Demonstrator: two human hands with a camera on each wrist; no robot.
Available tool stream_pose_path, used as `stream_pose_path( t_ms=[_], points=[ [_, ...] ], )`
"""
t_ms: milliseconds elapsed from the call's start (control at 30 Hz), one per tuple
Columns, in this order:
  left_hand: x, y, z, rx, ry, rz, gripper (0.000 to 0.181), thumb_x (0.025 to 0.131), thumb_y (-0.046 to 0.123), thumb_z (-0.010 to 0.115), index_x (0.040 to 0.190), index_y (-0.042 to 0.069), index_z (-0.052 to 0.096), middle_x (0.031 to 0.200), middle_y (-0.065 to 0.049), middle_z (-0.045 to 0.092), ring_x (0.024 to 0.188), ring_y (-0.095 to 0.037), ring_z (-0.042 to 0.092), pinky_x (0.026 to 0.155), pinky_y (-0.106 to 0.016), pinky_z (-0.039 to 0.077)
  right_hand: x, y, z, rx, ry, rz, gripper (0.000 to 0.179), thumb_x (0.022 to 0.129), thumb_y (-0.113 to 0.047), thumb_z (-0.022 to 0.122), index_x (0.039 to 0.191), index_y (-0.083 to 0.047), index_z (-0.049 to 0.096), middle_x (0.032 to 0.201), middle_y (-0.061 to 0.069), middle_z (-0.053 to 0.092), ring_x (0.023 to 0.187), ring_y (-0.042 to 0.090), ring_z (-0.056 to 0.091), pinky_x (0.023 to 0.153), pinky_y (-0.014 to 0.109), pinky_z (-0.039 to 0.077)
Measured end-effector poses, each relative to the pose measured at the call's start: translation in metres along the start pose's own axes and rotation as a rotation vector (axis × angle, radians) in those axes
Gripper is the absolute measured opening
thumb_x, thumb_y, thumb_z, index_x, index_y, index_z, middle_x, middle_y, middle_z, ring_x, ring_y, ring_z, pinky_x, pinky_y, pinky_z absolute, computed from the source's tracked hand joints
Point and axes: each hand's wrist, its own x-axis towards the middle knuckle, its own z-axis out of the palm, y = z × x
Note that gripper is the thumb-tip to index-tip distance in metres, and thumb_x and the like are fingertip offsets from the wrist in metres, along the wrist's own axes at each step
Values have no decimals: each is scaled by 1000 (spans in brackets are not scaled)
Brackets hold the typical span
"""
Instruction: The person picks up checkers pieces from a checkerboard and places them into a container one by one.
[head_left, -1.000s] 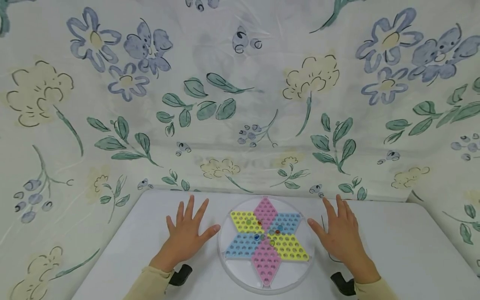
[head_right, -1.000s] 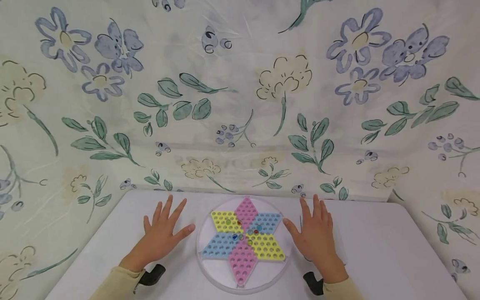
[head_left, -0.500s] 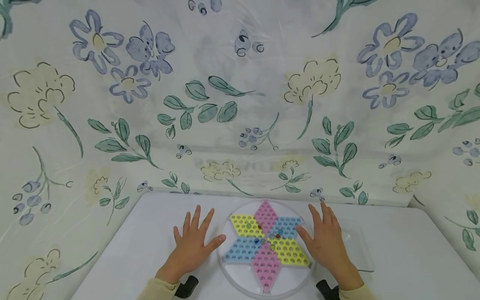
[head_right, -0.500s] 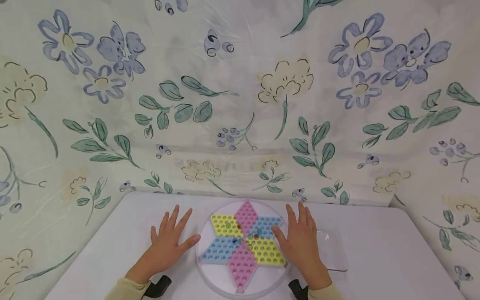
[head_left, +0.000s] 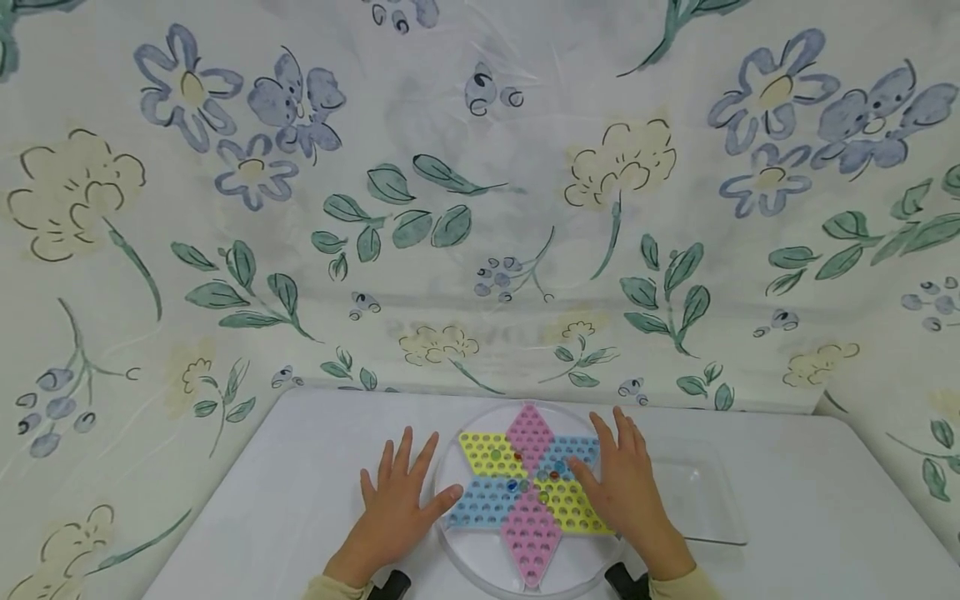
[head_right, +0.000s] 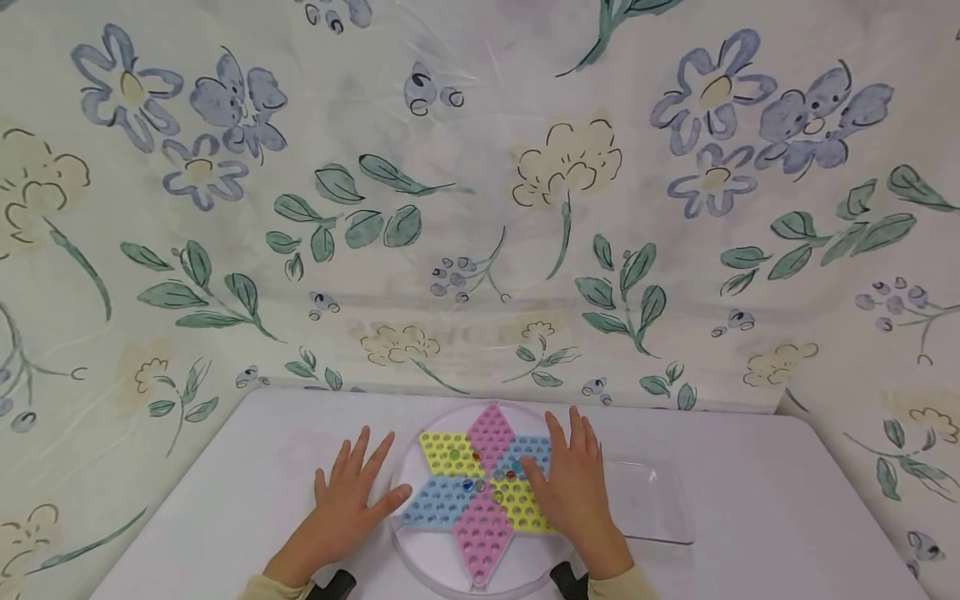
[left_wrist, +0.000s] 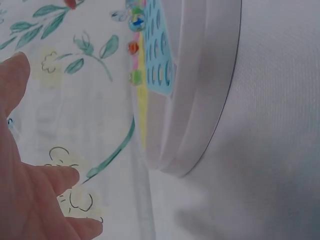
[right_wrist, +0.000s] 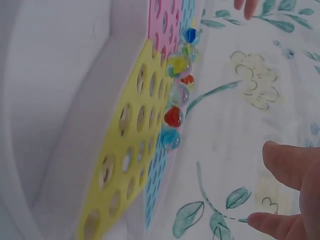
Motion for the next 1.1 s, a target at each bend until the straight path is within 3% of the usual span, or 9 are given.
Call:
stream_pose_path(
  t_ms=[500,733,1100],
  points=[
    [-5,5,21,-73,-37,-45,86,95,60,58,160,12,29,165,-26,7,149,-53,-3,104,-81,-10,4,-5,19,60,-12,3,61,95,-18,70,146,4,45,151,36,32,134,57,35,102,70,37],
    [-6,6,28,-87,-47,-49,92,90,62,64,158,9,32,164,-28,10,149,-53,0,106,-79,-9,5,-9,24,63,-30,19,50,94,-11,69,140,2,54,141,32,44,124,49,45,98,62,45],
    [-8,6,32,-116,-85,-40,111,82,64,71,159,3,22,165,-25,13,151,-48,3,108,-77,-7,7,-14,26,127,-91,39,39,93,-3,67,131,1,61,125,24,54,116,39,54,96,56,49]
  ],
)
